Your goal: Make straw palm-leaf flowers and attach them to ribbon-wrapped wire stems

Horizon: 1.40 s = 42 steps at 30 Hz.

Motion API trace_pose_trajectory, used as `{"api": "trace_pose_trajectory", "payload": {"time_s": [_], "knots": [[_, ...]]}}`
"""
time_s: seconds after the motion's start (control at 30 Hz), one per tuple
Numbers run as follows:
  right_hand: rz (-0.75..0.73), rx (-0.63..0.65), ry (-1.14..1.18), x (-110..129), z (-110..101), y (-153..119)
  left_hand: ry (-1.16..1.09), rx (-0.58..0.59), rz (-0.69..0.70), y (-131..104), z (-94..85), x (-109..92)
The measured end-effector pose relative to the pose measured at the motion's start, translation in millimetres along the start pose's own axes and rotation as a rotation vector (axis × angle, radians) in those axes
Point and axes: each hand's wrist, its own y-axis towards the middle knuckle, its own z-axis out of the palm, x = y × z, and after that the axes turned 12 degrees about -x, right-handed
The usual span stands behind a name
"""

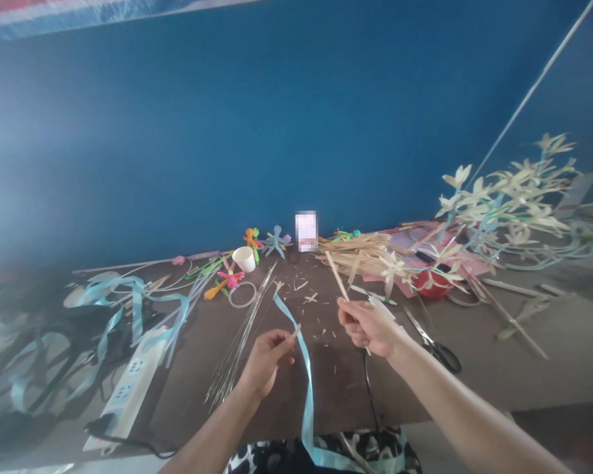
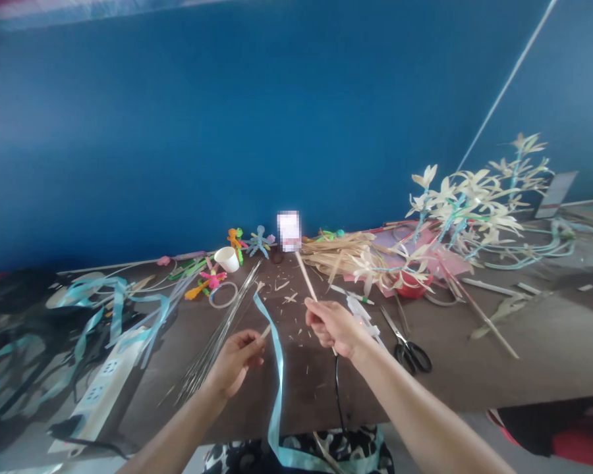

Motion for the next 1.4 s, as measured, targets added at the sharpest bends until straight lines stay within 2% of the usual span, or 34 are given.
{"api": "trace_pose_trajectory", "payload": {"time_s": [0.1,0.17,0.27,0.33,0.4,0.57,0.67,0.77,0.83,0.97,1.0,1.1,1.2,1.4], "knots": [[-0.124,-0.092,-0.263,-9,11,-1,-0.068,-0.018,-0.027,2,7.3,-1],[-0.272,-0.129,-0.390,-19,24,-3,-0.084,0.006,-0.020,3,14.9,-2],[-0.482,-0.145,-0.489,-26,38,-6,-0.066,0.041,-0.001,4,22.3,0],[-0.553,-0.150,-0.488,-27,41,-5,-0.043,0.061,0.014,5,23.5,3],[-0.505,-0.130,-0.416,-28,43,-4,-0.023,0.078,0.032,5,23.0,5],[-0.019,0.084,-0.048,-34,38,-2,0.030,0.170,0.081,6,19.2,4],[0.110,0.128,0.111,-31,24,0,0.123,0.206,0.138,13,13.7,3],[0.042,0.021,0.211,-23,5,6,0.291,0.169,0.179,28,7.2,2],[-0.029,-0.064,0.190,-21,-4,11,0.484,0.114,0.248,42,6.0,0],[-0.085,-0.124,0.097,-29,-5,15,0.888,0.058,0.551,71,14.8,-8],[-0.092,-0.123,0.091,-32,-3,15,0.995,0.034,0.591,78,17.9,-10],[-0.096,-0.113,0.090,-38,0,13,1.075,-0.014,0.607,95,23.5,-11],[-0.082,-0.106,0.090,-41,-5,11,1.143,-0.067,0.588,106,21.7,-9],[-0.073,-0.103,0.106,-43,-14,8,1.261,-0.170,0.571,109,17.2,-10]]}}
